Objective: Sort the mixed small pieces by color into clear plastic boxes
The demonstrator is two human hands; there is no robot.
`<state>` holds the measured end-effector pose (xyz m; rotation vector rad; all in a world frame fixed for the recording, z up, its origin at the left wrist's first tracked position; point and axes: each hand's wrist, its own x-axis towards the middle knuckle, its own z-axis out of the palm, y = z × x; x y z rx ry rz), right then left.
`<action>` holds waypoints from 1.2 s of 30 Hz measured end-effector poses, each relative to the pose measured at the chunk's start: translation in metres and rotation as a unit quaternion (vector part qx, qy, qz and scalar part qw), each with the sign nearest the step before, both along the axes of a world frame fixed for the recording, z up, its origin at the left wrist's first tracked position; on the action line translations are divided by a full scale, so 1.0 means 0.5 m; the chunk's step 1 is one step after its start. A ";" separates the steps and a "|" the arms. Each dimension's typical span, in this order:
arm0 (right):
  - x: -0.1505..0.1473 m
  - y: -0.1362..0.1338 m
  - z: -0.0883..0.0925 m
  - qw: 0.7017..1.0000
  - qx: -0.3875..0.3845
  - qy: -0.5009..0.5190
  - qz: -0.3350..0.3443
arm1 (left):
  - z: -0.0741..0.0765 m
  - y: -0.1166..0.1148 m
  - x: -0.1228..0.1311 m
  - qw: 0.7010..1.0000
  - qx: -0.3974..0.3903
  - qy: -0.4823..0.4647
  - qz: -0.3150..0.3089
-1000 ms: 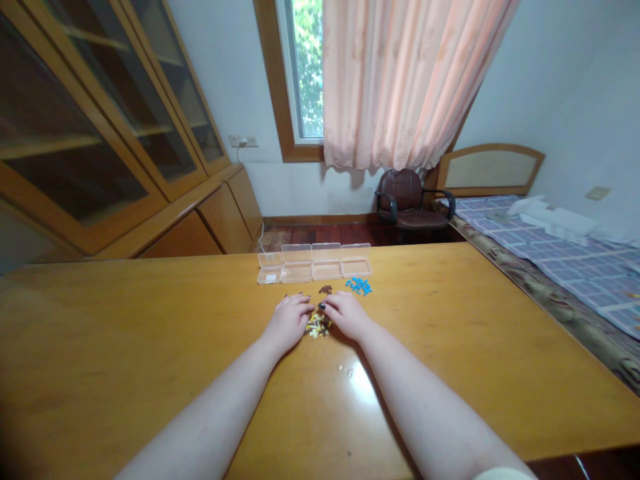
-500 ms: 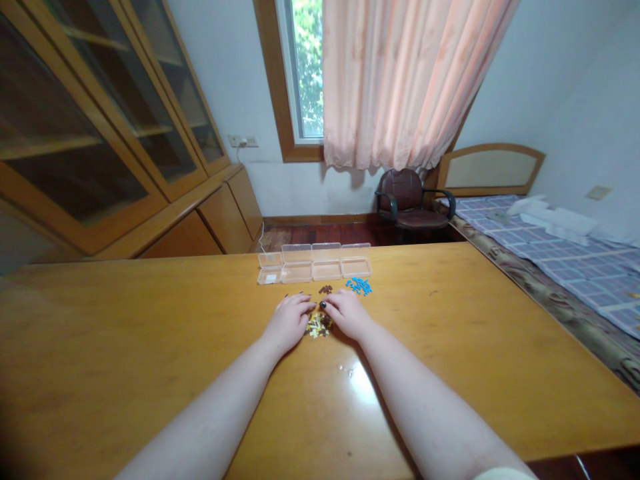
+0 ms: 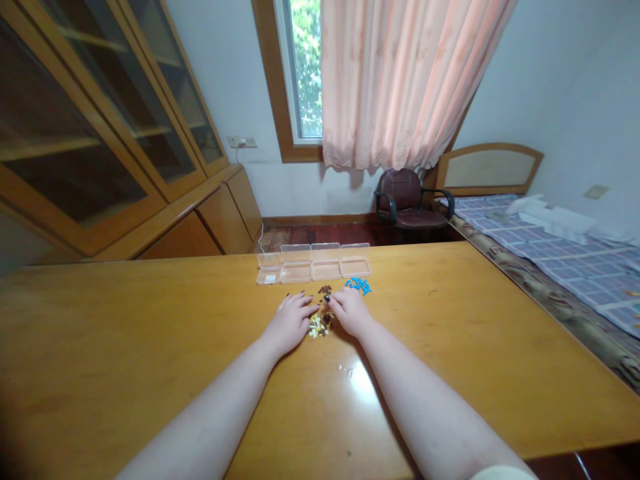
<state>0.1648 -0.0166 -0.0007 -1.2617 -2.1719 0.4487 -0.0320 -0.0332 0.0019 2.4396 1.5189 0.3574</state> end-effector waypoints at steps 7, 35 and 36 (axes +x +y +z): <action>0.001 -0.005 0.002 0.999 -0.027 0.010 0.047 | 0.001 0.004 -0.004 0.997 0.046 -0.016 0.052; 0.003 -0.003 -0.002 0.999 -0.014 0.010 0.028 | 0.000 0.006 -0.011 0.998 0.050 0.005 0.032; 0.004 -0.003 -0.003 0.999 -0.017 0.011 0.037 | -0.002 0.007 -0.012 0.997 0.053 0.004 0.048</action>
